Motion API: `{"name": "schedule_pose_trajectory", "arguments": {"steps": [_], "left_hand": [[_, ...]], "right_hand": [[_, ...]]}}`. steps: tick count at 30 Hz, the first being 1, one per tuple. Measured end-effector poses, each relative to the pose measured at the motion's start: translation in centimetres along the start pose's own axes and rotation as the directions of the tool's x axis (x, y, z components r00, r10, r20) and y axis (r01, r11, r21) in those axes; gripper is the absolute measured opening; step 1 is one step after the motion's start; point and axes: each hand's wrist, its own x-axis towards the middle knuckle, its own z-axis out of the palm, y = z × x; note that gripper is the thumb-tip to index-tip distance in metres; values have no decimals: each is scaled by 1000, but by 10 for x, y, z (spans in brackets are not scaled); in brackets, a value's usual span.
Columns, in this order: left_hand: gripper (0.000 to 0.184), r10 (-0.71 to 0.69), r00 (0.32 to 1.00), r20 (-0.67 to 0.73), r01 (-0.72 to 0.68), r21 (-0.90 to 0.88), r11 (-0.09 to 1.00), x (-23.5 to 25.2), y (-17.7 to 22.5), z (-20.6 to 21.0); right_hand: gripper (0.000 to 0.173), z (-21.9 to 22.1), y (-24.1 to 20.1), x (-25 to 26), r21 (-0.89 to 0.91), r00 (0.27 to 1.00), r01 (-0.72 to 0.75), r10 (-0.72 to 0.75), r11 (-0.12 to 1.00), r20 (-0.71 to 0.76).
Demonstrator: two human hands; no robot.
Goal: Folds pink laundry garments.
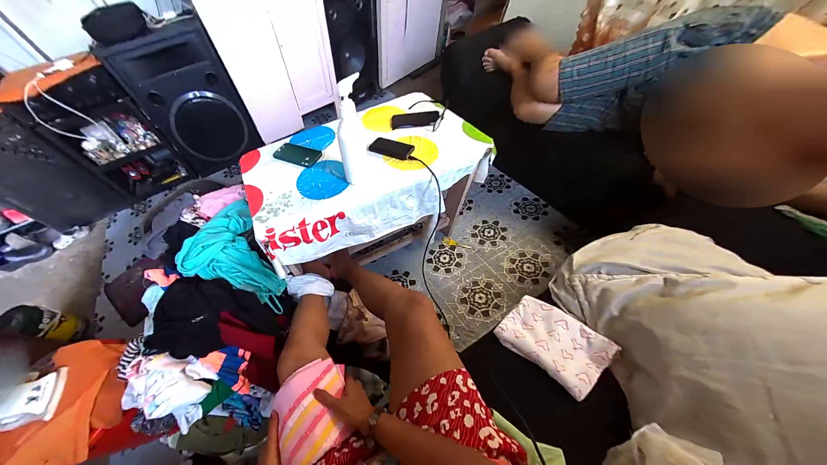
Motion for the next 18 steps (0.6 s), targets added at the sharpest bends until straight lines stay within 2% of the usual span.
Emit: {"name": "schedule_pose_trajectory", "arguments": {"steps": [1,2,4,5,7,9,11,14,16,18], "left_hand": [[62,11,999,-35,-8,86,996,0,1,-3],[63,34,998,-49,-24,197,980,0,6,-6],[64,103,994,-31,-81,415,906,4,17,-11],[64,141,990,-2,-122,487,865,5,22,-11],[62,204,977,64,-205,548,811,7,30,-11],[52,281,952,119,-304,473,827,3,38,-10],[49,401,907,127,-417,394,819,4,40,-10],[51,543,835,86,-526,413,743,5,42,-4],[52,591,801,94,-573,402,714,5,38,7],[53,609,786,100,-595,390,703,6,29,25]], "right_hand": [[104,-6,-1,-1,35,999,-31,30,999,29],[89,-12,-7,-3,68,998,-24,20,997,60],[53,-28,-32,-17,143,985,69,-90,987,146],[43,-38,-48,-27,178,964,141,-175,974,200],[40,-59,-78,-42,218,898,288,-342,933,276],[41,-90,-108,-57,148,840,451,-474,880,264],[45,-138,-139,-79,22,796,580,-572,814,195],[44,-215,-166,-121,-146,791,607,-612,781,12],[41,-257,-164,-154,-165,756,609,-631,776,-175],[40,-292,-147,-183,-89,679,641,-617,762,-398]]}}
